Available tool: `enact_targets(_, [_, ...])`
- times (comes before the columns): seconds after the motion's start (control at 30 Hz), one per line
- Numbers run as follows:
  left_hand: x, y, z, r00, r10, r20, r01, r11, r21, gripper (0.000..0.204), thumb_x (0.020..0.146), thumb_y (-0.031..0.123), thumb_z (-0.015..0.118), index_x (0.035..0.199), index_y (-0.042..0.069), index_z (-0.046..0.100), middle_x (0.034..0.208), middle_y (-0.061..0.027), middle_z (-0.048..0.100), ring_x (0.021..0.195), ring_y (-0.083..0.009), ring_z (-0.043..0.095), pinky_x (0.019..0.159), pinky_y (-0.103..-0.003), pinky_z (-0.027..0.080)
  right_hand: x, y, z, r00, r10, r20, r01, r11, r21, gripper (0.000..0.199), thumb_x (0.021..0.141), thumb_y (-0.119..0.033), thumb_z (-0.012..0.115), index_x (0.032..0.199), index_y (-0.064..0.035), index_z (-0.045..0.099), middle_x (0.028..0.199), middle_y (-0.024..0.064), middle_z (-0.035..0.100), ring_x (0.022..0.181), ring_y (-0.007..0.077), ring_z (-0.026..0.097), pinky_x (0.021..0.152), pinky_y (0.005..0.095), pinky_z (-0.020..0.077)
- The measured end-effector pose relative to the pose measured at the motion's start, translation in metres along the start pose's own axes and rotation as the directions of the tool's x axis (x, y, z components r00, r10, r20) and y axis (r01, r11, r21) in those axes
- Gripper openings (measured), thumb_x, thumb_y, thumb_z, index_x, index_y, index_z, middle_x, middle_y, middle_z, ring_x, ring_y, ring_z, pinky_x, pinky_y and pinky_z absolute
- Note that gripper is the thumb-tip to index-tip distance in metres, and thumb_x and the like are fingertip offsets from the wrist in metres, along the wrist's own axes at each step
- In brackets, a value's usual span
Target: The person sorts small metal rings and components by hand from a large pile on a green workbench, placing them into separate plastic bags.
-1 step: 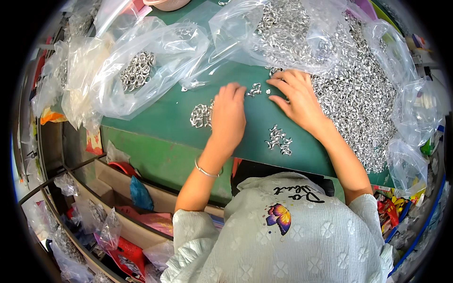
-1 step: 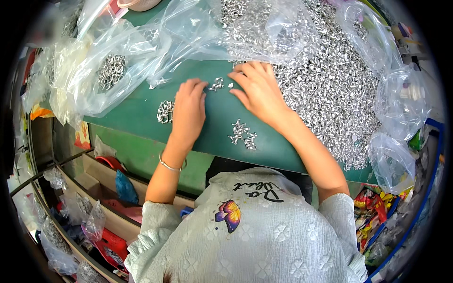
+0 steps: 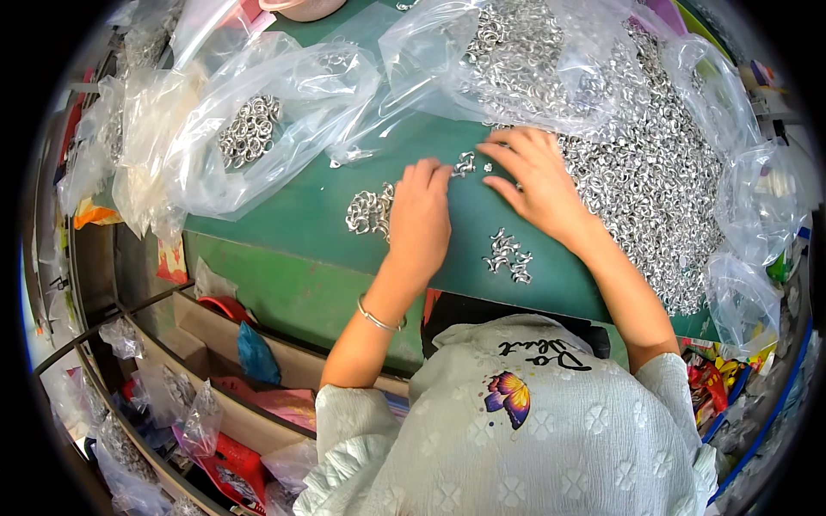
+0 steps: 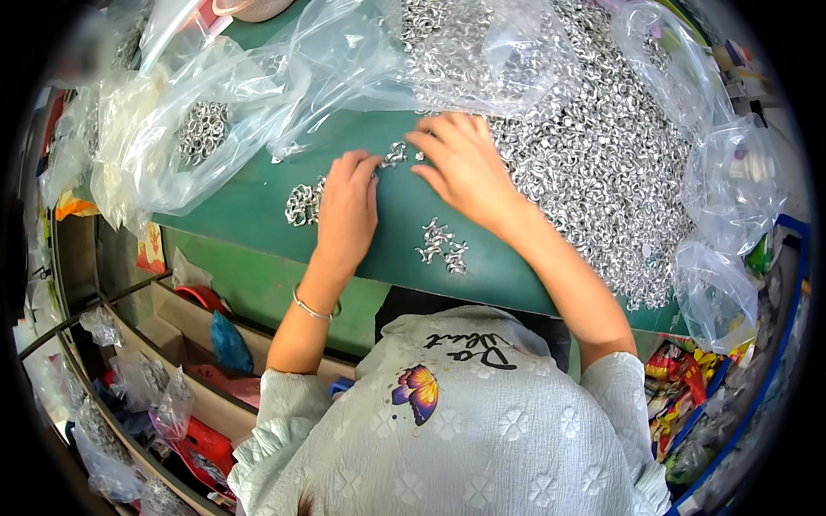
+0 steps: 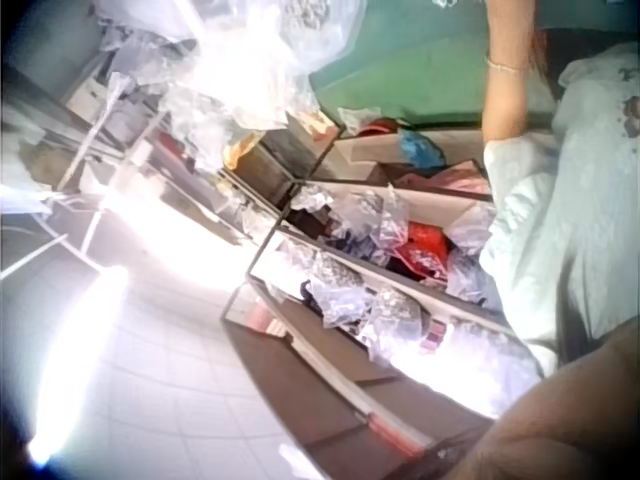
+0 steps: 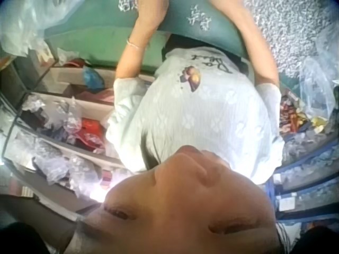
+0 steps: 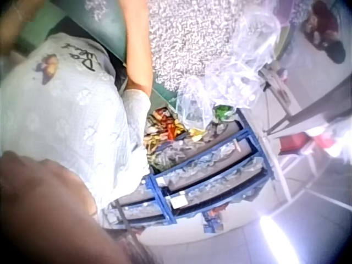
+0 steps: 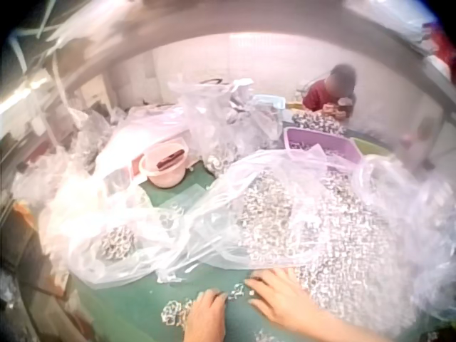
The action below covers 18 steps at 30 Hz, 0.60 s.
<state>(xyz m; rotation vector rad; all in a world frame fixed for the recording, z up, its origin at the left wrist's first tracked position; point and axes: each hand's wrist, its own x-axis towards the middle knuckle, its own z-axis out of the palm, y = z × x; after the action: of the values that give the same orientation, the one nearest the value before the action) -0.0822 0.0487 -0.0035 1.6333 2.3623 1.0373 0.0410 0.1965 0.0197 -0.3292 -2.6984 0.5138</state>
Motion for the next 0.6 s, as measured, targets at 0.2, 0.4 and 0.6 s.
enact_targets(0.2, [-0.010, 0.004, -0.008, 0.988, -0.133, -0.078, 0.134, 0.991, 0.009, 0.024, 0.083, -0.003, 0.057, 0.107, -0.003, 0.058, 0.105, -0.0156, 0.056, 0.095, -0.0334, 0.054, 0.084, -0.041, 0.044, -0.012, 0.000, 0.015, 0.996, -0.079, 0.036, 0.073, 0.987, 0.142, 0.022, 0.075, -0.006, 0.070, 0.096, -0.0065, 0.065, 0.097, 0.0040, 0.062, 0.098, 0.0231, 0.054, 0.084, 0.0363, 0.0388])
enact_targets(0.4, [-0.003, -0.002, -0.006, 0.970, -0.178, -0.163, 0.165, 0.982, -0.092, 0.024, 0.084, -0.004, 0.058, 0.108, -0.002, 0.057, 0.106, -0.0162, 0.056, 0.094, -0.0341, 0.055, 0.084, -0.042, 0.044, -0.007, -0.008, 0.011, 0.996, -0.046, -0.080, 0.050, 0.998, 0.041, 0.024, 0.073, -0.006, 0.072, 0.096, -0.0065, 0.065, 0.094, 0.0042, 0.060, 0.099, 0.0227, 0.053, 0.086, 0.0380, 0.0374])
enact_targets(0.6, [-0.005, -0.002, -0.020, 0.956, -0.199, -0.217, 0.177, 0.977, -0.119, 0.026, 0.081, -0.011, 0.058, 0.106, -0.001, 0.059, 0.097, -0.0136, 0.060, 0.084, -0.0246, 0.061, 0.076, -0.034, 0.048, -0.016, -0.006, 0.008, 0.992, -0.088, 0.094, 0.063, 0.968, 0.245, 0.014, 0.074, -0.008, 0.072, 0.087, -0.0070, 0.066, 0.091, 0.0021, 0.059, 0.096, 0.0211, 0.053, 0.087, 0.0367, 0.0357])
